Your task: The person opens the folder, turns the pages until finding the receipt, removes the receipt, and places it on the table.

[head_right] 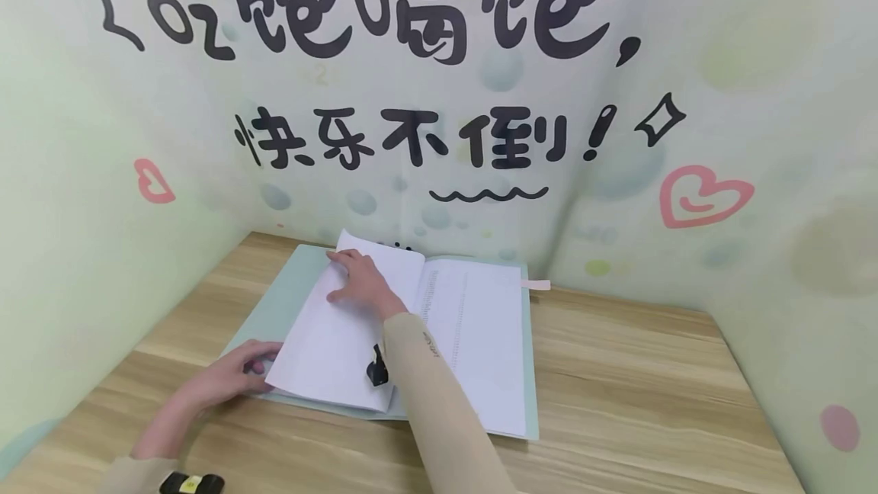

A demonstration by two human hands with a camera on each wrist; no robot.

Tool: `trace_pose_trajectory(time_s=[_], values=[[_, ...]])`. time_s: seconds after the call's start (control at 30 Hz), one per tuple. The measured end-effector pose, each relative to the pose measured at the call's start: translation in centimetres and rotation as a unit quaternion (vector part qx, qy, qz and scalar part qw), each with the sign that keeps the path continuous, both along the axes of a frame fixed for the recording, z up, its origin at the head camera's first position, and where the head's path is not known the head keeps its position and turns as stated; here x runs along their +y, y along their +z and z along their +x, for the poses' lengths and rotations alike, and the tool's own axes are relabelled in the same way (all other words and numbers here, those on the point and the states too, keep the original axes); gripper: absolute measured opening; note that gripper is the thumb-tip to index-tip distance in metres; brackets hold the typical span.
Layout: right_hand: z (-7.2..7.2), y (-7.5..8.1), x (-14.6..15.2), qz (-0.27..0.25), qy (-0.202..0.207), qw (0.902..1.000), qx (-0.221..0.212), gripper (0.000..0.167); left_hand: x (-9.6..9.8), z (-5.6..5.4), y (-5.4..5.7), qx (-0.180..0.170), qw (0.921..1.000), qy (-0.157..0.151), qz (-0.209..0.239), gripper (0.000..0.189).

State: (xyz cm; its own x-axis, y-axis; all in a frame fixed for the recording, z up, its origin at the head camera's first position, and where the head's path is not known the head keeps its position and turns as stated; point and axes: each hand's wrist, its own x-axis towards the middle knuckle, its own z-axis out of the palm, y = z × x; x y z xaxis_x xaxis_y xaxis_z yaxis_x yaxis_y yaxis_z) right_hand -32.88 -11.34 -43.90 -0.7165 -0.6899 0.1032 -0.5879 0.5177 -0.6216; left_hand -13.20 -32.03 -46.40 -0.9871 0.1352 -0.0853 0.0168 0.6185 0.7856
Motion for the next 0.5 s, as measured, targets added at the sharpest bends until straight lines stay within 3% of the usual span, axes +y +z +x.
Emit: trace_pose_trajectory(time_s=[0.3, 0.5], values=[[0.4, -1.8, 0.3, 0.022, 0.003, 0.9994, 0.028, 0.086, 0.2, 0.0, 0.1, 0.008, 0.9999, -0.011, 0.008, 0.066], [0.5, -3.0, 0.0, 0.052, -0.018, 0.9976, 0.041, 0.089, 0.2, 0.0, 0.2, 0.002, 0.9999, -0.013, 0.004, 0.064]])
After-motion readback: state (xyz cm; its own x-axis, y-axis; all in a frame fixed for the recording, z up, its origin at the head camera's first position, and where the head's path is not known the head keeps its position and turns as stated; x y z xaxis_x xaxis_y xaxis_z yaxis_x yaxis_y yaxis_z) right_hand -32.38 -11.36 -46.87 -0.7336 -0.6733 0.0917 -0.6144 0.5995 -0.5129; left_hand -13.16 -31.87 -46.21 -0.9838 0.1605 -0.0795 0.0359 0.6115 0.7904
